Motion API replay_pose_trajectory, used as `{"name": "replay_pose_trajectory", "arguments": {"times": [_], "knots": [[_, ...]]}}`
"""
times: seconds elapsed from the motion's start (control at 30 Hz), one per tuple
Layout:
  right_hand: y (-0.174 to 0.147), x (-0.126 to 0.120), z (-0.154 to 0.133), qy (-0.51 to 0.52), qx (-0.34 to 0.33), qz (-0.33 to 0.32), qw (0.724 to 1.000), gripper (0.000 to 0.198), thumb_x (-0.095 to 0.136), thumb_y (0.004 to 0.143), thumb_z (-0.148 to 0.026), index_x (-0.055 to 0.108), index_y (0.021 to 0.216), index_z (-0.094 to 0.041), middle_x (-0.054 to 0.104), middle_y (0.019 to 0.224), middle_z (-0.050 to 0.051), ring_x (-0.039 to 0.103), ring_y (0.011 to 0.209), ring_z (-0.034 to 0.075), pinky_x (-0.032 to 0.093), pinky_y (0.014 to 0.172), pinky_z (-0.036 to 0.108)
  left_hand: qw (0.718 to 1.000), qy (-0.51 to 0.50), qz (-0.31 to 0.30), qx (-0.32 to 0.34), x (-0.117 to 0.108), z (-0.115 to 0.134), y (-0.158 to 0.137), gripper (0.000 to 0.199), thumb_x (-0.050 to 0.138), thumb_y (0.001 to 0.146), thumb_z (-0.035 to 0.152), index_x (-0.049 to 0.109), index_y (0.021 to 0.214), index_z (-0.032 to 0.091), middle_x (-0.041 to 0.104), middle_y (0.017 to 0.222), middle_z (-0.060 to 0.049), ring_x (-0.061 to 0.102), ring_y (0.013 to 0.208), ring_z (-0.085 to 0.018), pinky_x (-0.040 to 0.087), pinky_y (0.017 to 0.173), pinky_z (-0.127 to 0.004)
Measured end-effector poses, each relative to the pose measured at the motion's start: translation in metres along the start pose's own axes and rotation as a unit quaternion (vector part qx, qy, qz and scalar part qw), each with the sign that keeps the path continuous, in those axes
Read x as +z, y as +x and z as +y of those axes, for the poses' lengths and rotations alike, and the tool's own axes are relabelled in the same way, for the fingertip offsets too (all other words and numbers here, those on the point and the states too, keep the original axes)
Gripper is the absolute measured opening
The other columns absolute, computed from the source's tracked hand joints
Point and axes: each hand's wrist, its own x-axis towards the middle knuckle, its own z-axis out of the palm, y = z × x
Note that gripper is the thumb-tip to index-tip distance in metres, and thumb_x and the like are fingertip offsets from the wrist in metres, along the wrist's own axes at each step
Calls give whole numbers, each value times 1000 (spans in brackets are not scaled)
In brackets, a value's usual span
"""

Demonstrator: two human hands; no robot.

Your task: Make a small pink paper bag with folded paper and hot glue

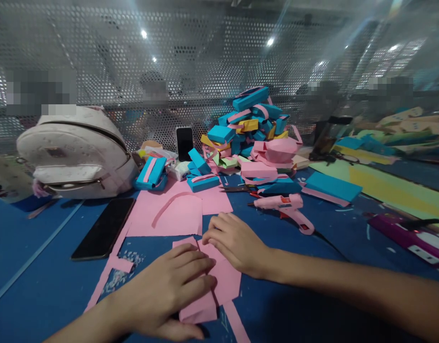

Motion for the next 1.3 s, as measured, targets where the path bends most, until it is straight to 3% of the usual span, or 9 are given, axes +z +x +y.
{"name": "replay_pose_trajectory", "arguments": {"times": [0.23, 0.37, 0.47, 0.7, 0.9, 1.03, 1.1, 1.2, 1.3], "knots": [[-17, -24, -16, 38, -61, 5, 997, 20, 42, 98, -26, 60, 98, -17, 61, 92, 6, 49, 84, 19, 37, 75, 33, 1000, -3, 23, -2, 4, 0, -2, 56, 48, 91, 55, 53, 127, 12, 61, 130, -17, 58, 115, -31, 41, 102, -51], [-47, -41, -37, 18, -110, -80, 991, 20, 56, 94, -41, 59, 94, -21, 65, 86, 1, 50, 76, 17, 35, 67, 32, 1000, -7, 21, 0, 3, -1, -2, 53, 50, 91, 54, 54, 124, 13, 60, 131, -16, 58, 115, -31, 42, 102, -50], [-64, -45, -43, 21, -101, -144, 984, 19, 60, 91, -40, 59, 99, -23, 66, 89, 0, 53, 79, 18, 35, 67, 32, 1000, -4, 28, 7, 4, -1, -2, 52, 49, 92, 51, 52, 127, 13, 60, 131, -16, 58, 115, -30, 42, 101, -49], [-50, -45, -36, 35, -56, -54, 996, 16, 46, 95, -17, 62, 100, -19, 65, 92, 4, 55, 86, 17, 40, 77, 30, 1000, 8, 29, 8, 5, 2, -2, 58, 50, 91, 56, 51, 129, 12, 60, 130, -17, 56, 117, -30, 38, 105, -49], [19, -41, -47, 51, -126, 4, 991, 17, 46, 93, -15, 61, 101, -16, 65, 98, 7, 56, 91, 18, 45, 82, 30, 999, 3, 31, 12, 7, 2, -5, 63, 49, 89, 62, 54, 126, 11, 67, 118, -17, 61, 109, -33, 47, 94, -46], [102, -3, -71, 9, -236, 2, 972, 20, 47, 95, -16, 57, 112, -17, 64, 112, 4, 57, 100, 14, 45, 85, 24, 1000, -3, 28, 4, 12, 2, -13, 70, 47, 87, 66, 50, 134, 14, 59, 132, -18, 62, 113, -33, 51, 93, -40], [152, 26, -93, -77, -317, -13, 945, 27, 44, 96, -17, 52, 122, -19, 63, 116, 3, 58, 101, 12, 46, 76, 21, 999, -14, 30, 6, 14, 3, -16, 72, 47, 88, 66, 47, 137, 14, 56, 136, -18, 59, 119, -32, 48, 97, -38], [219, 72, -133, -289, -425, 8, 858, 39, 33, 94, -11, 46, 129, -20, 61, 116, -1, 57, 106, 11, 40, 68, 18, 999, -37, 26, 5, 14, 5, -17, 74, 47, 87, 67, 47, 137, 12, 57, 135, -20, 59, 119, -32, 47, 99, -37], [262, 107, -171, -328, -449, 11, 831, 39, 24, 89, -1, 51, 109, -21, 66, 104, -7, 61, 101, 9, 38, 66, 17, 997, -81, 17, 2, 11, 7, -17, 73, 46, 88, 67, 46, 139, 14, 55, 138, -16, 57, 122, -31, 47, 100, -35]]}}
